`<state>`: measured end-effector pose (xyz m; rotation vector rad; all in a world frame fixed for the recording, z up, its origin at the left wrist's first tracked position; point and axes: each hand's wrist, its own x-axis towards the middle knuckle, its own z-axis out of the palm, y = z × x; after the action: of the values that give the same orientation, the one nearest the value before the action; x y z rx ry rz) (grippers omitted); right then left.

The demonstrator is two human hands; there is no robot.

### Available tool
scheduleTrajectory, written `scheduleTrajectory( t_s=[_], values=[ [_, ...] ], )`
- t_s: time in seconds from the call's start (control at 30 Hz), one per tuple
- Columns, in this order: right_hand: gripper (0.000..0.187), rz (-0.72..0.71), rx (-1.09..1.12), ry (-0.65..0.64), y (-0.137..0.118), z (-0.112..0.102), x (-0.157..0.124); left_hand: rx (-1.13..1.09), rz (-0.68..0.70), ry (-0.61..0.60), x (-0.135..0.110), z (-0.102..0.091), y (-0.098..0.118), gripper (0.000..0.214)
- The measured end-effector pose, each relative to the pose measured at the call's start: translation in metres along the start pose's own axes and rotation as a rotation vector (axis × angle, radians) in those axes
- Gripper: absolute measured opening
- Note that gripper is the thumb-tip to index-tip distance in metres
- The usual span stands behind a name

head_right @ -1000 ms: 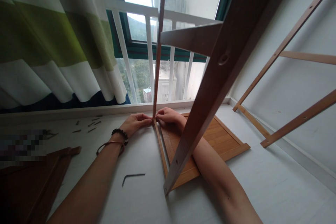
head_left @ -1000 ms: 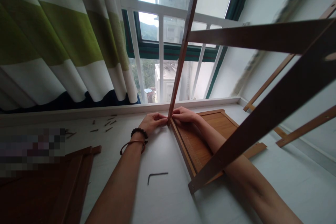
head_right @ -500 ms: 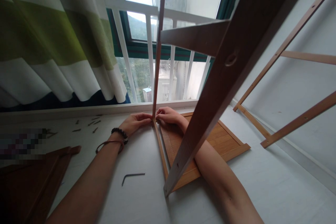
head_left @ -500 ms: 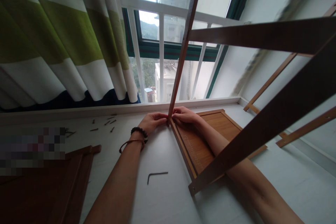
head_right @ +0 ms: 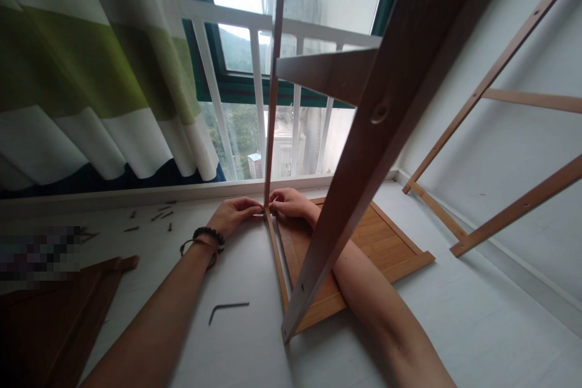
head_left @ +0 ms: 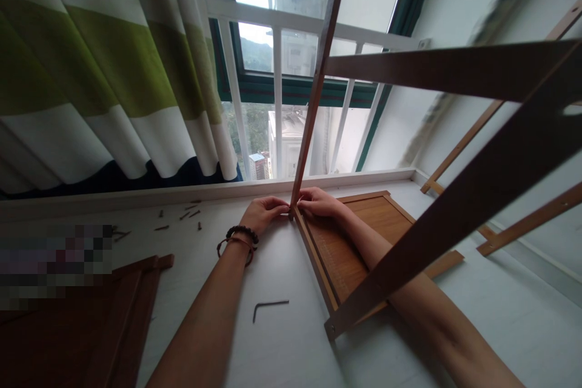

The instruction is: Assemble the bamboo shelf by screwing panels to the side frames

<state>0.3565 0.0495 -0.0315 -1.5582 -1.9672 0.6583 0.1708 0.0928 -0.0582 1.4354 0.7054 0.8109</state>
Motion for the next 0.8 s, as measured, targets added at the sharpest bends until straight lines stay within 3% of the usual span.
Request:
scheduleTrajectory(
  t_s=[0.2, 0.4, 0.8],
  values=[
    [0.026, 0.031, -0.186, 0.104, -0.002, -0.001, 0.000, -0.050, -0.091, -0.045, -0.002, -0.002, 0.005, 0.036],
    [0.054, 0.156, -0.382, 0.125, -0.001, -0.003, -0.003, -0.008, -0.067, -0.007, -0.002, 0.000, 0.007, 0.038],
    [0.054, 0.207, -0.558, 0.117, -0.007, 0.005, -0.005, 0.043, 0.010, 0.050, -0.003, 0.005, 0.001, 0.036]
  ],
)
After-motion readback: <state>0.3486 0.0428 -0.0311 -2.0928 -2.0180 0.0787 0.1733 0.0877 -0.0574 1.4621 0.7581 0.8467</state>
